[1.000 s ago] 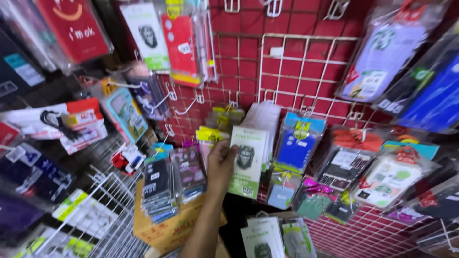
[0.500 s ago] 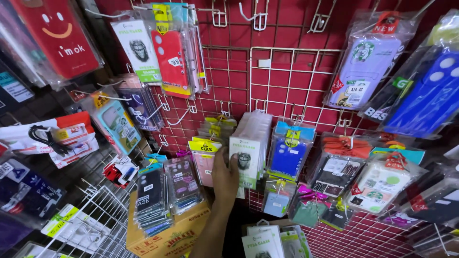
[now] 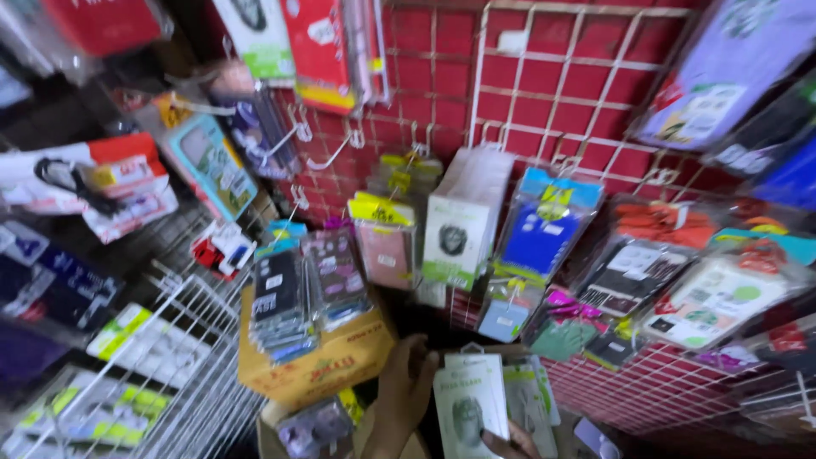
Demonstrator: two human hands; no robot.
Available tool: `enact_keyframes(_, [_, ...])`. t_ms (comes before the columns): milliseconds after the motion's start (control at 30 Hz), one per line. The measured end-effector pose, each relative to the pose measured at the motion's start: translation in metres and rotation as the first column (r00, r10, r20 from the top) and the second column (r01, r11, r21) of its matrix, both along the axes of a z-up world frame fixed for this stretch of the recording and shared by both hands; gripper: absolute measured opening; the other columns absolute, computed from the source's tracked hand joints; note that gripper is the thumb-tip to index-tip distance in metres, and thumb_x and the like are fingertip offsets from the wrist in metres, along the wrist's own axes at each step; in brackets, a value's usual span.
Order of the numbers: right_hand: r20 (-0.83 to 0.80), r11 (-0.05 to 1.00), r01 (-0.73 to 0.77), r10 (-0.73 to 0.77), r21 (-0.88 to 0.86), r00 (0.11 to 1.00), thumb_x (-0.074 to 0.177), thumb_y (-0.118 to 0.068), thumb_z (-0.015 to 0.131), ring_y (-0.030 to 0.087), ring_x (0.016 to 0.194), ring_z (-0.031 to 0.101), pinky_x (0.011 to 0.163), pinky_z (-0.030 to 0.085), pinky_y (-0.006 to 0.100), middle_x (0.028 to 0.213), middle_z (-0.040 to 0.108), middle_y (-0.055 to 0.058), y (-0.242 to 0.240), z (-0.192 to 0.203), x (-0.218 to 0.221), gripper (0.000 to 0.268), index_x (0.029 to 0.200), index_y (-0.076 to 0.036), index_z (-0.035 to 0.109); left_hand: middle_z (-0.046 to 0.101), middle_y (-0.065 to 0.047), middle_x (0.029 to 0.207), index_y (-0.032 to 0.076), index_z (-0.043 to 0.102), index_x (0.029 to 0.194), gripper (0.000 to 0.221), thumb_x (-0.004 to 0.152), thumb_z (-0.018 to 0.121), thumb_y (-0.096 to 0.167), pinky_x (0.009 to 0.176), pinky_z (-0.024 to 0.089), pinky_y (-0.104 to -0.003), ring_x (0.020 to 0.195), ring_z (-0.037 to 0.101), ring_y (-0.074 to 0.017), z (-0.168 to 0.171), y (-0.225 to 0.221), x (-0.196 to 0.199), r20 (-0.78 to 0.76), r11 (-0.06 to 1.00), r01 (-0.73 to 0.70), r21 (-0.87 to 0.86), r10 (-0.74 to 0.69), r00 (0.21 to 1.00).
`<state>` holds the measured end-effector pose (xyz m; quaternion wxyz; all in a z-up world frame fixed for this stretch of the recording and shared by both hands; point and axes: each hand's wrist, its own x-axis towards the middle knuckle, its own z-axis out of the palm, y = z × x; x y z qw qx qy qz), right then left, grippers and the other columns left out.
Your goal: Organizing and hanging various mobile phone accessories on a display rack.
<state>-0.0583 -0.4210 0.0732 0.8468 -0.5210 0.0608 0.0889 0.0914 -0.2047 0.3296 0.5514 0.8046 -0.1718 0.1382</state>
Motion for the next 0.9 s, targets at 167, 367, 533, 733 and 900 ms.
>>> enact_keyframes(167, [-0.101,0.997,0.073,-0.071,0.011,0.992,0.091,-0.011,0.069,0.022,0.116,0.067,0.099,0.050,0.038,0.126,0.073,0.012,0.040,0.116,0.016,0.052,0.140,0.002,0.058,0.079,-0.008,0.106,0.008,0.062,0.132,0.043,0.091,0.071,0.018,0.078,0.058,-0.030,0.092,0.075,-0.0174,-0.020,0.027,-0.061,-0.617,0.994,0.028,-0.101,-0.085,0.782])
enact_keyframes(367, [-0.135,0.996,-0.049,0.039,-0.070,0.990,0.091,-0.013,0.073,0.017,0.095,0.070,0.082,0.058,0.036,0.107,0.076,0.009,0.066,0.113,0.011,0.037,0.126,0.000,0.066,0.078,-0.007,0.104,-0.001,0.066,0.122,0.031,0.091,0.072,0.004,0.081,0.057,-0.028,0.092,0.070,-0.0115,-0.075,0.055,-0.112,-0.559,0.862,-0.159,-0.481,-0.161,0.813])
enact_keyframes(533, [-0.328,0.999,-0.043,0.047,0.019,0.944,0.096,-0.019,0.066,0.020,0.087,0.071,0.074,0.060,0.036,0.103,0.075,0.010,0.083,0.122,0.008,0.035,0.125,0.000,0.066,0.076,-0.007,0.097,-0.002,0.065,0.119,0.025,0.095,0.069,0.006,0.078,0.056,-0.027,0.086,0.068,-0.0107,-0.079,0.070,-0.131,-0.580,0.842,-0.230,-0.487,-0.116,0.807])
enact_keyframes(733, [-0.283,0.992,-0.073,0.099,0.100,0.954,0.097,-0.013,0.062,0.021,0.091,0.073,0.077,0.061,0.037,0.108,0.074,0.011,0.096,0.142,0.010,0.036,0.131,-0.002,0.060,0.076,-0.009,0.097,-0.003,0.065,0.120,0.026,0.097,0.069,0.007,0.075,0.056,-0.026,0.084,0.069,-0.0107,-0.056,0.078,-0.139,-0.568,0.816,-0.276,-0.508,-0.077,0.820])
enact_keyframes(900, [-0.323,0.989,-0.067,0.106,0.130,0.940,0.096,-0.011,0.063,0.021,0.094,0.073,0.079,0.062,0.037,0.111,0.074,0.011,0.097,0.131,0.005,0.036,0.131,-0.002,0.061,0.077,-0.008,0.098,-0.003,0.066,0.119,0.025,0.096,0.070,0.007,0.076,0.057,-0.027,0.085,0.069,-0.0107,-0.054,0.081,-0.141,-0.557,0.837,-0.274,-0.474,-0.043,0.830])
